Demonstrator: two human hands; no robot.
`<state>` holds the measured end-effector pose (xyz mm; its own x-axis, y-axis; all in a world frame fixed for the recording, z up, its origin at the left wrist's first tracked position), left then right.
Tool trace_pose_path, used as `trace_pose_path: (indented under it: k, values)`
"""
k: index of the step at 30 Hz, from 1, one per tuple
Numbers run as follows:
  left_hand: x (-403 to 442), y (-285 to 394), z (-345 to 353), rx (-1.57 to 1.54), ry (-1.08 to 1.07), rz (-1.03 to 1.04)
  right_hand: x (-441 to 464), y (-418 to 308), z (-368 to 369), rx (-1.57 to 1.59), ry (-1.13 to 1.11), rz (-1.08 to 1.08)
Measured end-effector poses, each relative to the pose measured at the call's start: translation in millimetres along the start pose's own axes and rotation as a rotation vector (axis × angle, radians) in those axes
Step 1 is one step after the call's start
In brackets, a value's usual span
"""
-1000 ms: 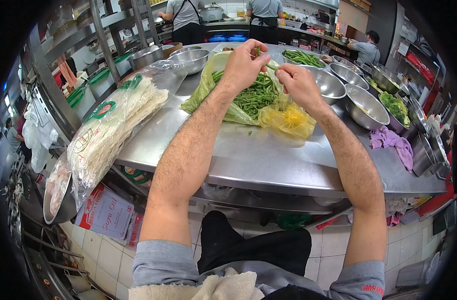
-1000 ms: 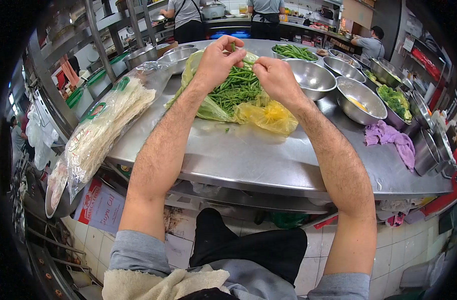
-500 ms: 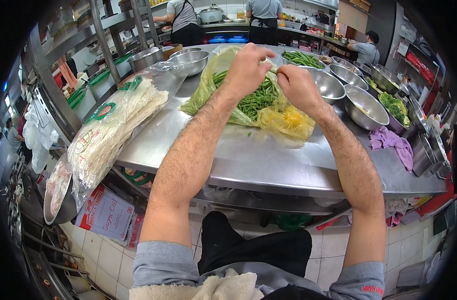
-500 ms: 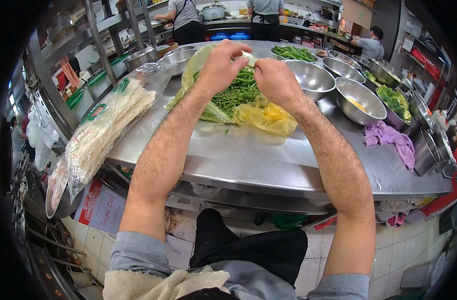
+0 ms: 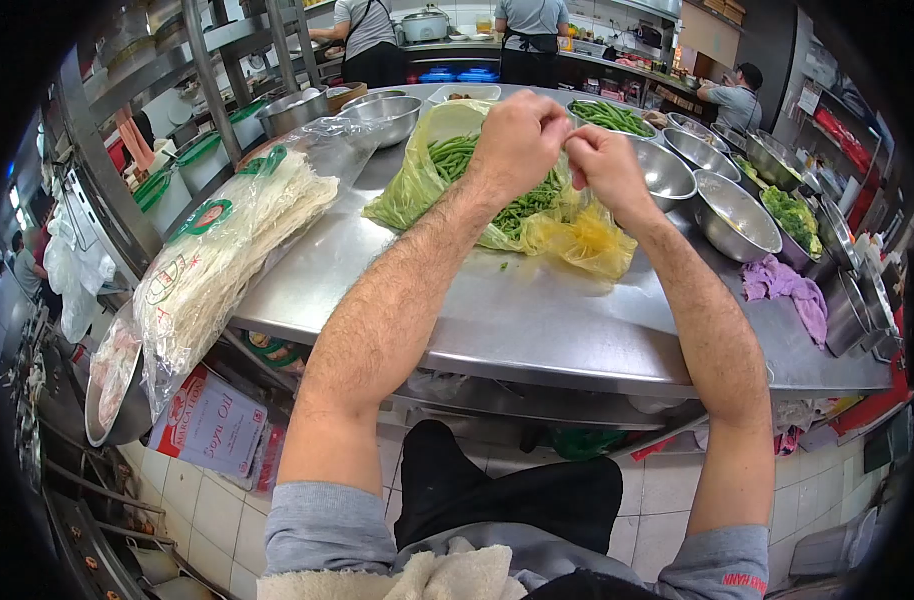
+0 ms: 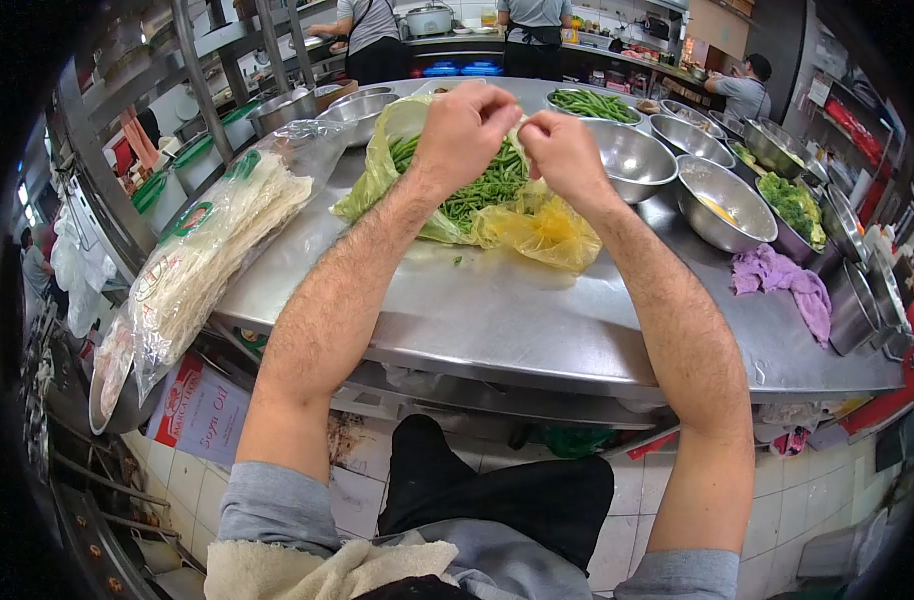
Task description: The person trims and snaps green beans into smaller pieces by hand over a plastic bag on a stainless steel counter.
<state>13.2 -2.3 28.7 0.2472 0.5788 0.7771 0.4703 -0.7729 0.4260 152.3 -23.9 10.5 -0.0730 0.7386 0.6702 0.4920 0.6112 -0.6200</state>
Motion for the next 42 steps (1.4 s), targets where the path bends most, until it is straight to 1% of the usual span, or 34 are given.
trace_pose_path:
  k: [1,2,3,4,5,6,7,8,9,10,11,12,13,15,16,17,19,20,22,24,25,26,27,28,30,34,36,37,40,42]
  values:
    - [1.7,3.8,-4.7,-0.147,0.085,-0.038,-3.5,5.3,3.7,-0.001,0.001,0.001]
    - [3.1,6.0,-7.1,-0.295,0.168,-0.074,-7.3,8.6,10.7,-0.186,-0.064,-0.151]
    - [3.9,11.1,-4.9,-0.296,0.164,-0.073,-11.6,12.2,15.8,-0.370,-0.128,-0.302]
    - [4.7,16.9,-3.3,-0.393,0.191,-0.036,-13.8,3.4,20.0,-0.409,-0.276,-0.264]
    - [5.5,22.8,-1.7,-0.489,0.217,0.001,-14.0,9.3,25.2,-0.408,-0.272,-0.264]
    - [5.3,30.6,2.7,-0.470,0.201,0.048,-15.9,16.9,35.2,-0.304,-0.318,-0.365]
    - [6.9,35.3,9.1,-0.471,0.201,0.050,-17.3,9.2,42.6,-0.200,-0.365,-0.465]
    - [7.8,43.9,17.1,-0.387,0.163,0.150,-19.9,6.9,45.0,-0.136,-0.481,-0.388]
    - [8.4,52.3,25.4,-0.303,0.125,0.248,-25.1,2.6,44.5,-0.140,-0.483,-0.387]
    - [10.9,52.8,36.6,-0.308,0.126,0.248,-31.1,-0.2,44.3,-0.243,-0.517,-0.374]
    - [13.7,52.4,53.5,-0.188,-0.008,0.241,-34.3,-0.1,43.2,-0.347,-0.551,-0.360]
    - [16.2,50.2,69.3,-0.068,-0.140,0.234,-31.8,14.9,44.9,-0.331,-0.598,-0.256]
    - [17.9,52.7,72.3,-0.076,-0.137,0.236,-32.2,10.4,41.6,-0.340,-0.599,-0.253]
    - [17.5,49.8,90.8,0.243,-0.484,0.114,-34.2,0.6,36.9,-0.169,-0.627,-0.260]
    - [18.5,50.2,92.8,0.282,-0.560,0.083,-33.9,-5.2,35.0,-0.111,-0.637,-0.260]
    - [16.9,50.3,92.3,0.282,-0.565,0.078,-31.6,-7.9,35.5,-0.110,-0.690,-0.194]
    - [11.8,51.8,88.8,0.302,-0.571,0.116,-28.2,-3.9,40.0,-0.103,-0.749,-0.129]
    - [11.8,51.7,84.7,0.302,-0.571,0.109,-25.8,1.2,41.9,-0.180,-0.743,-0.157]
    - [12.2,51.4,64.5,0.216,-0.289,0.226,-23.9,12.1,44.8,-0.332,-0.725,-0.210]
    - [22.9,26.1,43.5,0.114,-0.228,0.142,-23.5,17.1,40.2,-0.494,-0.690,-0.261]
    - [28.1,6.4,34.4,0.163,-0.250,0.070,-25.2,15.3,36.1,-0.499,-0.682,-0.260]
    - [29.4,-15.4,24.8,0.214,-0.270,-0.003,-26.9,10.8,32.7,-0.577,-0.663,-0.289]
    - [25.8,-38.0,16.2,0.369,-0.335,-0.121,-26.1,7.4,30.7,-0.652,-0.642,-0.321]
    - [20.8,-60.4,7.0,0.528,-0.399,-0.244,-25.1,9.2,29.7,-0.625,-0.670,-0.298]
    - [8.8,-95.0,-6.1,0.789,-0.530,-0.299,-26.4,8.0,31.5,-0.634,-0.663,-0.311]
    - [1.1,-97.9,-5.8,0.827,-0.532,-0.343,-29.0,8.5,34.5,-0.698,-0.662,-0.341]
    - [2.2,-95.6,-0.1,0.817,-0.420,-0.311,-29.2,7.5,34.4,-0.693,-0.669,-0.339]
    - [1.9,-94.6,-0.2,0.818,-0.419,-0.315,-28.7,6.1,34.6,-0.692,-0.669,-0.342]
    - [1.9,-93.0,-3.3,0.874,-0.457,-0.325,-29.6,2.8,34.8,-0.675,-0.685,-0.312]
    - [0.0,-93.5,-4.9,0.829,-0.546,-0.315,-30.5,1.6,34.8,-0.686,-0.685,-0.326]
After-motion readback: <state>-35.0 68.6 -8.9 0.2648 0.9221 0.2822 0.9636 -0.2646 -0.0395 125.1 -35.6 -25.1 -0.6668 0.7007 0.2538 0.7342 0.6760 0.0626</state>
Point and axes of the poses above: each hand's wrist, its own x-axis towards the middle knuckle, its own z-axis out of the palm, y = z × x, the point moved 3 cm from there along x, towards the middle knuckle, and after that the axes turned 14 degrees about -z, right-handed, at the moved point
